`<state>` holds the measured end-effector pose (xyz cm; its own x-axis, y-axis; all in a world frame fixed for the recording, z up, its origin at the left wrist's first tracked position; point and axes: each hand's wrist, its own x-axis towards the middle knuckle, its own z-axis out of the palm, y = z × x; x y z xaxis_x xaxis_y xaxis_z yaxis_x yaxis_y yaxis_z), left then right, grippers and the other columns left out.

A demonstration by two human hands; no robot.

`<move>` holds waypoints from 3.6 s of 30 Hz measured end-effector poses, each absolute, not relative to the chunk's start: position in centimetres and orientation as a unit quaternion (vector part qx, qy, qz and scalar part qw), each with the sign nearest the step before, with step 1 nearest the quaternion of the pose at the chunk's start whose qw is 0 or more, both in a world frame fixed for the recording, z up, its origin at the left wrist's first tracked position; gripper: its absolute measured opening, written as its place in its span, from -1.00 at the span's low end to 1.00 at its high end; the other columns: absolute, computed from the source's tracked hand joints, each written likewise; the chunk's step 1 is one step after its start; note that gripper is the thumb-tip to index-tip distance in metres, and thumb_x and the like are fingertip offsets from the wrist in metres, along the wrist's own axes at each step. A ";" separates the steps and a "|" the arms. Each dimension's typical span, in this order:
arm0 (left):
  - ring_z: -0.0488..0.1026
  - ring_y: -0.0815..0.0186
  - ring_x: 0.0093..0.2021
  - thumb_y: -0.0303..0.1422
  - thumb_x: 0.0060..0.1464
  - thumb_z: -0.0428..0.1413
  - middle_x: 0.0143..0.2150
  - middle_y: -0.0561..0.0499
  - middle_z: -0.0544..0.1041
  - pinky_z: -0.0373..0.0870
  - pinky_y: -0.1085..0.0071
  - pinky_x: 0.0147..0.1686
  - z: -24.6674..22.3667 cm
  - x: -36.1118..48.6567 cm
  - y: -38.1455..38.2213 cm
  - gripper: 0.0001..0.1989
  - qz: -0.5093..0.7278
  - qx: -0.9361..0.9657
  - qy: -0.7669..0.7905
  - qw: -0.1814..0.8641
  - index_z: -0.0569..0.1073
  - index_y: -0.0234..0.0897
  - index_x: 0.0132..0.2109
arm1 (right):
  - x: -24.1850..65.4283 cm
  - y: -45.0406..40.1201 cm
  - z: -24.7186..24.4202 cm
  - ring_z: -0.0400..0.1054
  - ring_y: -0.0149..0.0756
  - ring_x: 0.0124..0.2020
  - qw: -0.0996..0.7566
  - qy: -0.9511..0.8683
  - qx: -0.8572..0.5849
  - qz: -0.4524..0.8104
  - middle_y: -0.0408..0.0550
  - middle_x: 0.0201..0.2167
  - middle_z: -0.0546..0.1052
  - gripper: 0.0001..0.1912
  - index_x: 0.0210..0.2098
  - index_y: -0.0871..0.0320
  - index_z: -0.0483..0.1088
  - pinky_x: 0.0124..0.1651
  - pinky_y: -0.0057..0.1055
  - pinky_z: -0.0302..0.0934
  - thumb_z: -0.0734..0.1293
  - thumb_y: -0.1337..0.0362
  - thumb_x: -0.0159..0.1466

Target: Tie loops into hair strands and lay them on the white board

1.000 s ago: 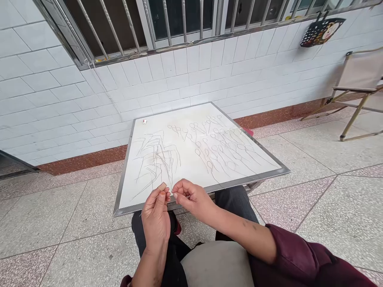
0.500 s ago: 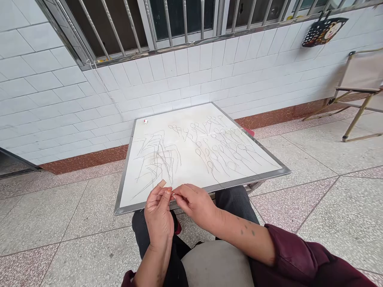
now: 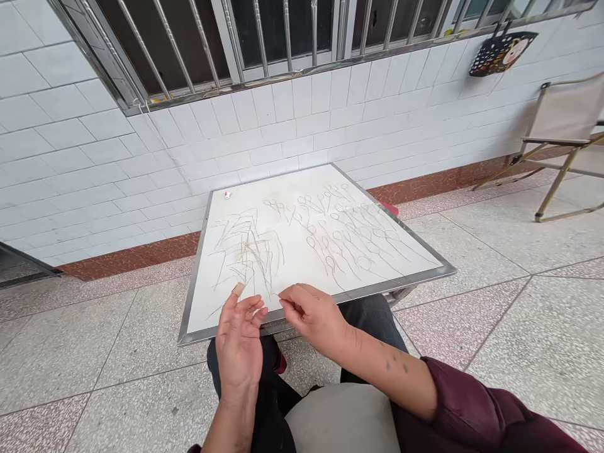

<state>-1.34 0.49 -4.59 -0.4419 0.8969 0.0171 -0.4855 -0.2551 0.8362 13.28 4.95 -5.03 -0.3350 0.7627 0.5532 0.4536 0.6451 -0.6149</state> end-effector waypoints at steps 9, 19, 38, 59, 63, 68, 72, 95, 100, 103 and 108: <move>0.57 0.17 -0.16 -0.30 -0.10 0.36 -0.21 -0.11 0.67 0.43 0.27 -0.07 -2.5 -3.3 0.5 -0.70 0.574 0.416 0.575 0.408 0.63 -0.25 -0.16 | 13.4 4.9 -5.7 0.30 -0.34 -0.47 0.421 -0.805 -0.376 0.181 -0.11 -0.50 0.45 -0.83 -0.30 0.12 0.43 -0.40 -0.44 0.12 0.20 0.37 0.30; 0.58 0.18 -0.21 -0.24 -0.01 0.29 -0.25 -0.03 0.68 0.42 0.24 -0.04 -2.1 -2.0 0.7 -0.59 0.526 0.483 0.603 0.356 0.57 -0.13 0.04 | 13.8 4.9 -5.6 0.31 -0.35 -0.46 0.425 -0.803 -0.363 0.208 -0.09 -0.48 0.48 -0.81 -0.35 0.14 0.40 -0.39 -0.45 0.13 0.18 0.38 0.31; 0.55 0.22 -0.31 -0.26 -0.02 0.28 -0.33 0.02 0.67 0.43 0.28 -0.14 -1.8 -2.0 1.2 -0.48 0.505 0.475 0.618 0.372 0.50 -0.14 0.14 | 13.2 4.8 -6.4 0.38 -0.33 -0.41 0.382 -0.789 -0.380 0.294 -0.12 -0.42 0.52 -0.88 -0.26 0.11 0.37 -0.35 -0.44 0.17 0.22 0.27 0.38; 0.43 0.30 -0.37 -0.27 0.17 0.09 -0.29 0.03 0.62 0.35 0.33 -0.19 -0.6 -3.0 -0.3 -0.47 0.410 0.545 0.605 0.412 0.30 -0.18 0.27 | 13.8 4.6 -6.0 0.27 -0.46 -0.54 0.398 -0.667 -0.345 0.527 -0.19 -0.49 0.45 -0.86 -0.25 0.10 0.39 -0.55 -0.57 0.16 0.23 0.22 0.35; 0.36 0.35 -0.44 -0.28 0.17 0.08 -0.26 0.03 0.62 0.32 0.38 -0.27 -0.4 -3.0 -0.4 -0.44 0.405 0.553 0.593 0.421 0.25 -0.19 0.30 | 14.2 4.8 -5.8 0.26 -0.46 -0.52 0.395 -0.693 -0.308 0.519 -0.18 -0.47 0.44 -0.83 -0.18 0.10 0.45 -0.49 -0.54 0.16 0.22 0.27 0.34; 0.35 0.38 -0.47 -0.30 0.16 0.10 -0.25 0.05 0.59 0.32 0.41 -0.33 -0.7 -3.0 -0.4 -0.43 0.412 0.560 0.577 0.430 0.24 -0.17 0.30 | 14.3 4.9 -5.6 0.25 -0.45 -0.49 0.404 -0.727 -0.291 0.472 -0.19 -0.47 0.42 -0.80 -0.20 0.11 0.46 -0.41 -0.51 0.14 0.19 0.35 0.34; 0.37 0.39 -0.46 -0.34 0.18 0.06 -0.25 0.07 0.59 0.33 0.42 -0.33 -0.5 -3.1 -0.5 -0.48 0.393 0.589 0.583 0.399 0.27 -0.12 0.28 | 14.5 4.9 -5.6 0.28 -0.42 -0.45 0.416 -0.745 -0.290 0.434 -0.17 -0.45 0.45 -0.79 -0.20 0.12 0.45 -0.36 -0.49 0.14 0.18 0.38 0.34; 0.50 0.23 -0.18 -0.12 0.29 -0.04 -0.11 -0.04 0.63 0.38 0.30 -0.13 0.2 -5.1 -0.2 -0.57 0.456 0.581 0.608 0.290 0.38 -0.15 0.21 | 14.7 5.1 -5.6 0.27 -0.40 -0.48 0.488 -0.686 -0.336 0.421 -0.16 -0.48 0.43 -0.82 -0.21 0.09 0.46 -0.37 -0.46 0.19 0.22 0.24 0.36; 0.53 0.22 -0.14 -0.17 0.23 0.06 -0.19 0.00 0.64 0.37 0.26 -0.01 -0.2 -4.4 -0.5 -0.60 0.431 0.599 0.598 0.314 0.43 -0.15 0.16 | 14.8 4.9 -5.4 0.32 -0.39 -0.46 0.485 -0.701 -0.332 0.402 -0.15 -0.46 0.47 -0.81 -0.21 0.10 0.46 -0.35 -0.46 0.20 0.21 0.25 0.37; 0.52 0.24 -0.21 -0.18 0.22 0.07 -0.26 0.02 0.63 0.39 0.26 -0.05 -0.4 -4.6 -0.6 -0.57 0.433 0.588 0.603 0.322 0.41 -0.17 0.19 | 14.9 4.9 -5.3 0.35 -0.38 -0.44 0.484 -0.700 -0.332 0.407 -0.15 -0.45 0.48 -0.81 -0.20 0.10 0.45 -0.33 -0.45 0.22 0.20 0.24 0.38; 0.45 0.31 -0.31 -0.18 0.18 0.12 -0.33 0.03 0.59 0.38 0.37 -0.19 -0.8 -7.0 -0.7 -0.55 0.538 0.494 0.600 0.325 0.44 -0.22 0.17 | 15.5 5.2 -5.1 0.33 -0.37 -0.44 0.475 -0.673 -0.349 0.447 -0.16 -0.48 0.45 -0.81 -0.21 0.09 0.44 -0.34 -0.44 0.21 0.21 0.20 0.37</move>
<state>-7.02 -0.73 -0.78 -0.2999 0.9434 0.1413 0.2430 -0.0677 0.9677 15.47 5.16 -5.07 -0.3050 0.8945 0.3268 0.0446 0.3562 -0.9333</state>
